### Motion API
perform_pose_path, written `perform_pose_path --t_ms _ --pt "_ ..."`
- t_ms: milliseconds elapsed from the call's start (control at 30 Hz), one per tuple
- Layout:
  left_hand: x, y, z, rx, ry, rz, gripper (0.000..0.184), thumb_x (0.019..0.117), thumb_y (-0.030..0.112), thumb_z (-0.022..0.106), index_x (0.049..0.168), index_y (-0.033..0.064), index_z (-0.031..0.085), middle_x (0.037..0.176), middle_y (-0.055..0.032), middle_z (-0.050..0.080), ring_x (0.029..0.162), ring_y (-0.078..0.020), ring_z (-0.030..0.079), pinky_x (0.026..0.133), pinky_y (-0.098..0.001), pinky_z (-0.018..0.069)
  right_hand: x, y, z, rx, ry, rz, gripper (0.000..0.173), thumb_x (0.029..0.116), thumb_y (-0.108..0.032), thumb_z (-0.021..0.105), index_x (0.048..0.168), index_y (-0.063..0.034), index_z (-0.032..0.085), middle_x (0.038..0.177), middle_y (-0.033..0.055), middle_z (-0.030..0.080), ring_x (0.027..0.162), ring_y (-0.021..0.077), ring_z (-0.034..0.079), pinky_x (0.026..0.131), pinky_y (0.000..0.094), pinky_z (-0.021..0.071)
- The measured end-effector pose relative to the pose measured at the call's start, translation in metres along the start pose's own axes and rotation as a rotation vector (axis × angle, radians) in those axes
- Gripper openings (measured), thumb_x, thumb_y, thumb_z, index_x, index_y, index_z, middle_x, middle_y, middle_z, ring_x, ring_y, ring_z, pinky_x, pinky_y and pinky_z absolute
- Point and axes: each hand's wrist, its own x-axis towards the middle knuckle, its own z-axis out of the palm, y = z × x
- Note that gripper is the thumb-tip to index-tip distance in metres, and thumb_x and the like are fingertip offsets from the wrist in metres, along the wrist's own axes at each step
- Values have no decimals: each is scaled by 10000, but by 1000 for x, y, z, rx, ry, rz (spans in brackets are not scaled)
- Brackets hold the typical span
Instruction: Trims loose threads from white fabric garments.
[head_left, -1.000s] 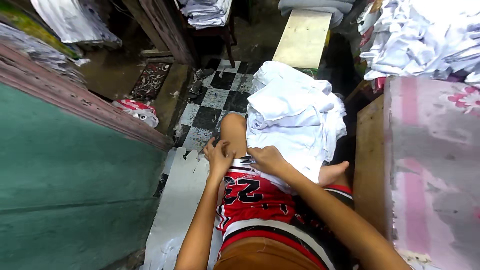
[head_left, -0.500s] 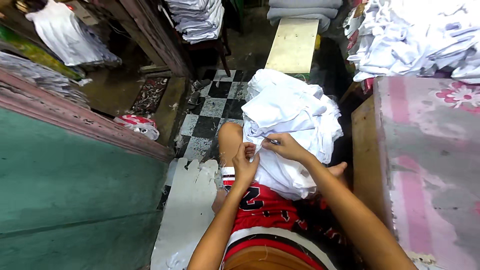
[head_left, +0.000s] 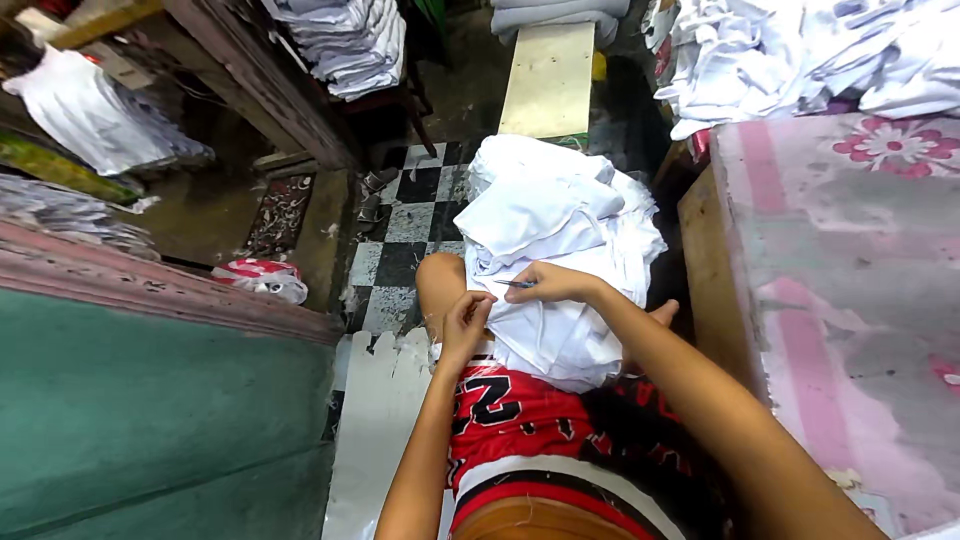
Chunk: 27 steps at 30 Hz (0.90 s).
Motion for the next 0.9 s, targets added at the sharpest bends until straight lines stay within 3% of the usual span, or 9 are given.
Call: perform_pose_path --t_ms 133,233,333,500,567,633,700,800,900 --pt "2 -8 3 140 32 163 146 900 79 737 1000 -27 733 879 -41 716 704 -8 594 689 -201 512 -2 -2 8 52 61 84 304 1042 -150 601 776 -9 646 570 -52 451 484 -10 370 484 179 304" --pt "1 -2 2 259 124 222 105 910 80 722 913 -16 765 1003 -114 751 901 -117 713 837 -294 580 1 5 10 42 62 81 343 1045 -159 595 735 -18 622 552 -47 439 469 -3 370 473 184 299" --pt "-1 6 -8 343 152 190 131 929 62 679 923 -45 755 1102 -173 750 1079 -258 713 981 -467 531 3 10 11 36 45 84 370 1051 -168 586 708 -30 597 539 -47 422 458 6 357 464 199 279" --pt "-6 3 -30 479 95 171 199 975 85 601 954 -76 715 1103 -218 721 1077 -309 692 961 -493 515 3 -6 13 39 23 134 335 1069 -170 553 780 -13 619 588 -48 440 488 10 363 488 206 293" --pt "-9 1 -39 402 -6 177 245 982 125 574 941 -81 700 1185 -212 666 1114 -245 649 973 -412 516 5 -7 14 20 23 138 328 1072 -173 550 802 -4 627 603 -39 441 499 18 362 496 211 294" --pt "-12 0 -40 225 -57 173 234 989 139 552 906 -48 666 1186 -111 616 1089 -85 605 935 -258 523 6 -6 15 38 30 132 325 1074 -177 545 813 -2 627 616 -34 450 511 20 372 505 213 303" --pt "-13 2 -35 56 -79 177 198 1003 130 532 902 6 649 1145 -24 647 1055 -32 616 906 -235 532 7 -5 14 51 37 121 332 1072 -185 544 795 -16 616 609 -41 448 508 15 373 500 210 297" --pt "-10 9 -20 -74 -76 152 164 1043 116 468 952 89 603 913 77 713 836 -12 665 792 -240 560 6 -9 15 41 42 126 327 1075 -183 543 812 -7 626 623 -39 448 519 17 372 509 209 300" --pt "-3 18 -11 31 -35 83 119 1037 80 459 979 41 556 698 93 609 648 14 600 679 -199 530 5 -14 16 25 37 149 320 1080 -173 534 834 7 628 642 -28 451 534 26 374 521 217 306"
